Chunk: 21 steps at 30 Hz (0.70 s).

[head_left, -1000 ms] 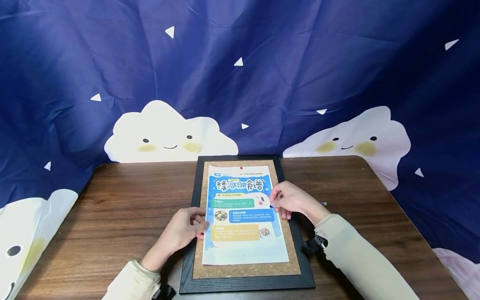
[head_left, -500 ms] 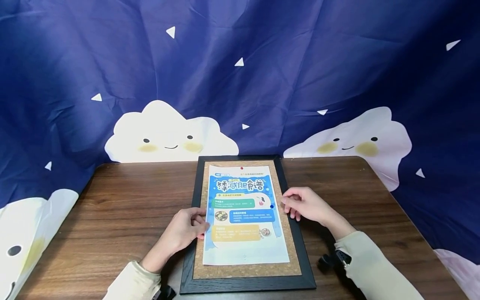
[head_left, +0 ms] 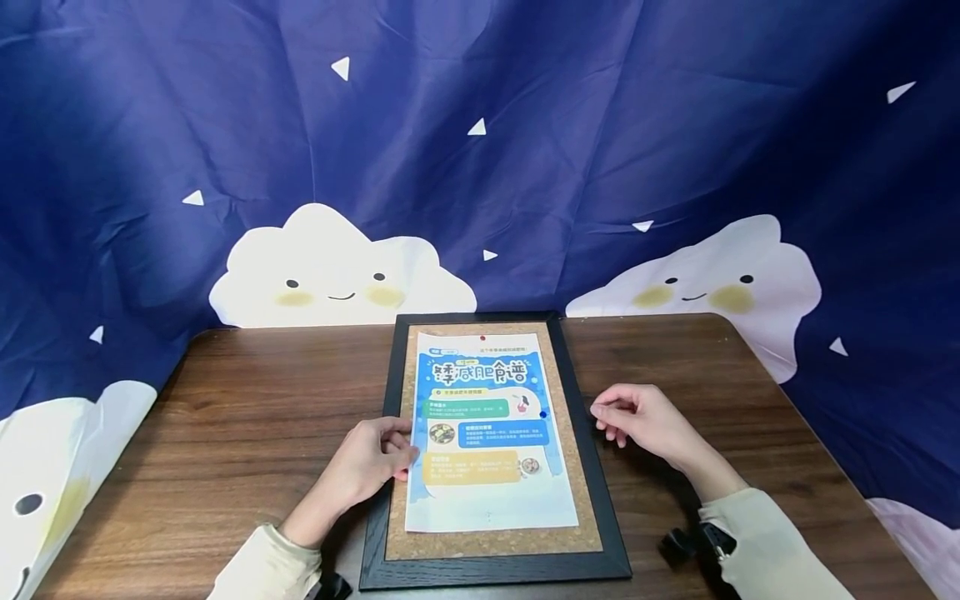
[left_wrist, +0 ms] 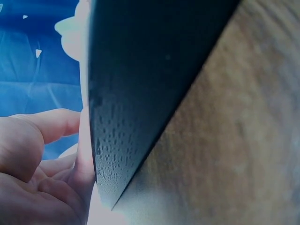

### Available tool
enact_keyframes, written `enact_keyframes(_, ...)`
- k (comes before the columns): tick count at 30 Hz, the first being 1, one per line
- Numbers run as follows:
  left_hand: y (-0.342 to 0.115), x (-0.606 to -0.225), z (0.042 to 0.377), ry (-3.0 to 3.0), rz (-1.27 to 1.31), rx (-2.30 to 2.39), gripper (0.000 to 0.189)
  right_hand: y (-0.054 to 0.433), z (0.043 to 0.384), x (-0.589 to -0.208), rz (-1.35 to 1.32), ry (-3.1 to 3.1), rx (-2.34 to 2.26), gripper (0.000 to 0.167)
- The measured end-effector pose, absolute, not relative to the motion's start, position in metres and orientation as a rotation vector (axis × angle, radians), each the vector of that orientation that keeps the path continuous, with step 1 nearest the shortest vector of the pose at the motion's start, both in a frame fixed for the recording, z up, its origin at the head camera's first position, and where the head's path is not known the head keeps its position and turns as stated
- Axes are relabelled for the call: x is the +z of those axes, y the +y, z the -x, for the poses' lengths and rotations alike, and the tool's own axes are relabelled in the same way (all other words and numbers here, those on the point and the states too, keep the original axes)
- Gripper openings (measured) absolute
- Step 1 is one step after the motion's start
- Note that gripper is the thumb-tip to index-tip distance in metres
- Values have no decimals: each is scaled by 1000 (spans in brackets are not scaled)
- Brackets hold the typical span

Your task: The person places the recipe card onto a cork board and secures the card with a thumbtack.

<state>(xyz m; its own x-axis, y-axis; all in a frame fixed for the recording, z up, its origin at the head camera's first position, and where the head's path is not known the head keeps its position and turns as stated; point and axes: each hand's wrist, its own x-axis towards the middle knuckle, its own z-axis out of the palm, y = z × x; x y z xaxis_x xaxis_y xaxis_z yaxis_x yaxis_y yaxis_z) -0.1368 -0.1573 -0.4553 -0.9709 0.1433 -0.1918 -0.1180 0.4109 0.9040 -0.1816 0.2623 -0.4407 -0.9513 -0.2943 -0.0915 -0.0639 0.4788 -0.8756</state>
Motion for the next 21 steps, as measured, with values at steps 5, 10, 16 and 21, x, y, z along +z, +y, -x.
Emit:
enact_keyframes(5, -156, -456, 137, 2429, -3, 1580, 41, 270, 178, -438, 312, 2521, -1511, 15)
enact_keyframes(10, -155, -455, 136, 2450, 14, 1559, 40, 277, 176, -437, 280, 2544, -1521, 19)
enact_keyframes(16, -155, -455, 136, 2459, 10, 1546, 40, 288, 174, -436, 200, 2539, -1512, 27)
enact_keyframes(21, -154, -454, 135, 2468, 17, 1542, 39, 297, 173, -436, 192, 2545, -1520, 29)
